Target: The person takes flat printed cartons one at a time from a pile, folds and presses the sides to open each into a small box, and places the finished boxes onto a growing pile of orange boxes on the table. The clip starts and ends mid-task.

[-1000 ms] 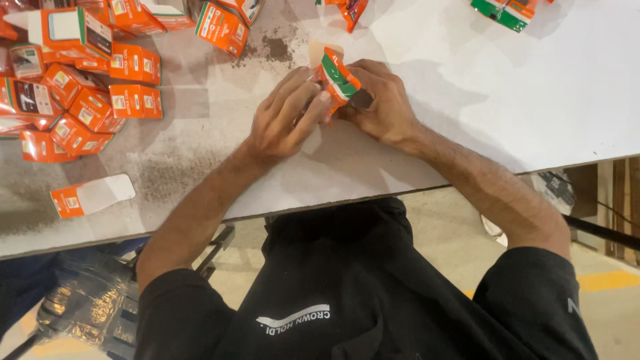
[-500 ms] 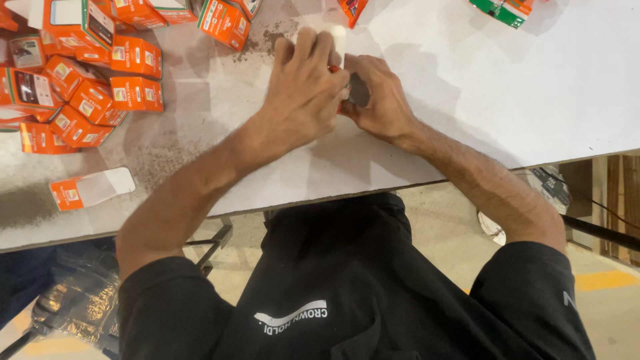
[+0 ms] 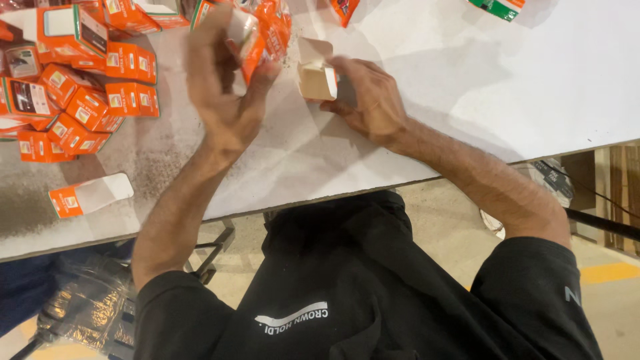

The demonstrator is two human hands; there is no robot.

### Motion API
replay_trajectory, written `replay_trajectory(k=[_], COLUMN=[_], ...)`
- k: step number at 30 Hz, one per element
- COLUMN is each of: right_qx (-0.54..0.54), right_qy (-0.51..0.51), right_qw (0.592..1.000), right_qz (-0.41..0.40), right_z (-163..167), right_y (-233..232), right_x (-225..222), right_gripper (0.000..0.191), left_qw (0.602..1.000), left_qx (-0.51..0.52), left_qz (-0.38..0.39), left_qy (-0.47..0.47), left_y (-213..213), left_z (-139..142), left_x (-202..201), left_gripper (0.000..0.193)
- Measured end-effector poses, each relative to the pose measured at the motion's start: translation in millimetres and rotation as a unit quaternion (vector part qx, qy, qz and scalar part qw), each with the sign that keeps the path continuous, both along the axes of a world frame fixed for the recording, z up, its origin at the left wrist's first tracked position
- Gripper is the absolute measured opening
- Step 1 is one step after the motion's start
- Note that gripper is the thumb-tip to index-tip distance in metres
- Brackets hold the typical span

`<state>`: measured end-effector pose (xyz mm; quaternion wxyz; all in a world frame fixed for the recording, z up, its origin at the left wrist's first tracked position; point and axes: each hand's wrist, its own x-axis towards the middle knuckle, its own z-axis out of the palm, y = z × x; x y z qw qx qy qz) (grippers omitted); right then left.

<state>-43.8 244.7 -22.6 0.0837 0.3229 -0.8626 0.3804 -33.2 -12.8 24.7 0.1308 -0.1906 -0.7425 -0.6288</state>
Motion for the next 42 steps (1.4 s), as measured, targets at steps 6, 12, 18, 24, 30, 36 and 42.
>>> replay_trajectory(k=[6, 12, 18, 24, 30, 36, 42], right_qx=[0.055, -0.001, -0.010, -0.014, -0.069, 0.007, 0.017], right_qy=[-0.005, -0.036, -0.045, -0.055, -0.127, -0.068, 0.030], right_qw=[0.998, 0.999, 0.999, 0.998, 0.989, 0.998, 0.998], right_qz=[0.009, 0.004, 0.017, 0.018, 0.031, 0.013, 0.043], right_z=[2, 5, 7, -1, -7, 5, 10], right_y=[0, 1, -2, 0, -1, -2, -7], right_x=[-2, 1, 3, 3, 6, 4, 6], right_gripper=[0.058, 0.053, 0.063, 0.067, 0.076, 0.052, 0.048], left_qw=[0.955, 0.915, 0.885, 0.965, 0.981, 0.966, 0.875], left_qx=[-0.115, -0.335, -0.426, -0.257, -0.098, -0.031, 0.167], left_qz=[-0.022, -0.012, -0.041, -0.050, -0.059, -0.124, -0.240], left_qy=[0.274, 0.226, 0.185, -0.031, -0.156, -0.224, -0.387], left_y=[24, 25, 22, 34, 36, 33, 0], left_z=[-8, -11, 11, -17, -57, -25, -3], left_x=[-1, 2, -9, -21, -31, -35, -27], left_gripper=[0.046, 0.042, 0.022, 0.024, 0.022, 0.024, 0.031])
